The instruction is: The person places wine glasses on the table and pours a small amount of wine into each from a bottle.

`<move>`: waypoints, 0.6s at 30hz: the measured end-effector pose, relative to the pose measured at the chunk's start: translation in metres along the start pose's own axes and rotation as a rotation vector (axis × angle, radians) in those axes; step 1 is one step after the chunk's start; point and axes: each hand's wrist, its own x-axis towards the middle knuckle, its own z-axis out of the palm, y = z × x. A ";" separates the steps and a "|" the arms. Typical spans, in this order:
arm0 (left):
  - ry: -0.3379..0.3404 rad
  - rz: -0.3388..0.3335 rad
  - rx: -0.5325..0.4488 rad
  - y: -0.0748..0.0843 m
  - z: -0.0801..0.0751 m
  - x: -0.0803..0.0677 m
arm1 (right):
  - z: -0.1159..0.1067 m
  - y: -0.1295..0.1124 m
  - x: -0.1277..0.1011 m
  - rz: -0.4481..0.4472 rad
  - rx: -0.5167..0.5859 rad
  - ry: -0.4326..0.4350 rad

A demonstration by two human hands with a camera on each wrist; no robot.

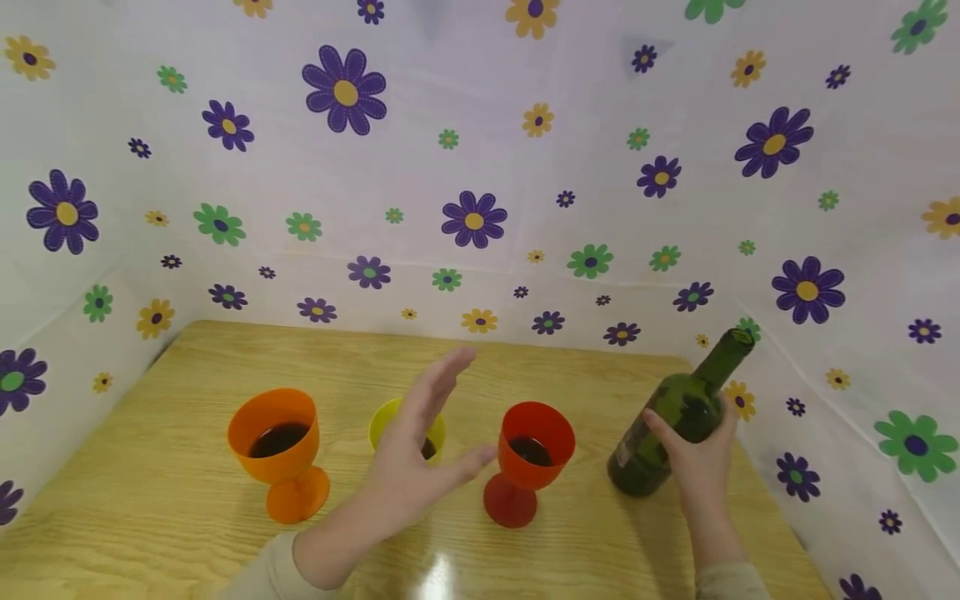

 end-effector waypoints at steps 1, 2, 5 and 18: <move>0.003 0.026 -0.001 0.001 -0.005 0.000 | -0.001 0.000 0.000 -0.004 -0.013 -0.010; 0.003 0.049 0.001 0.001 -0.009 0.000 | -0.002 0.000 0.000 -0.009 -0.037 -0.020; -0.007 0.083 0.018 0.005 -0.024 -0.001 | -0.005 0.001 -0.001 -0.033 -0.115 -0.057; -0.007 0.080 0.590 0.008 -0.102 -0.012 | -0.041 -0.002 -0.012 -0.105 -0.890 -0.601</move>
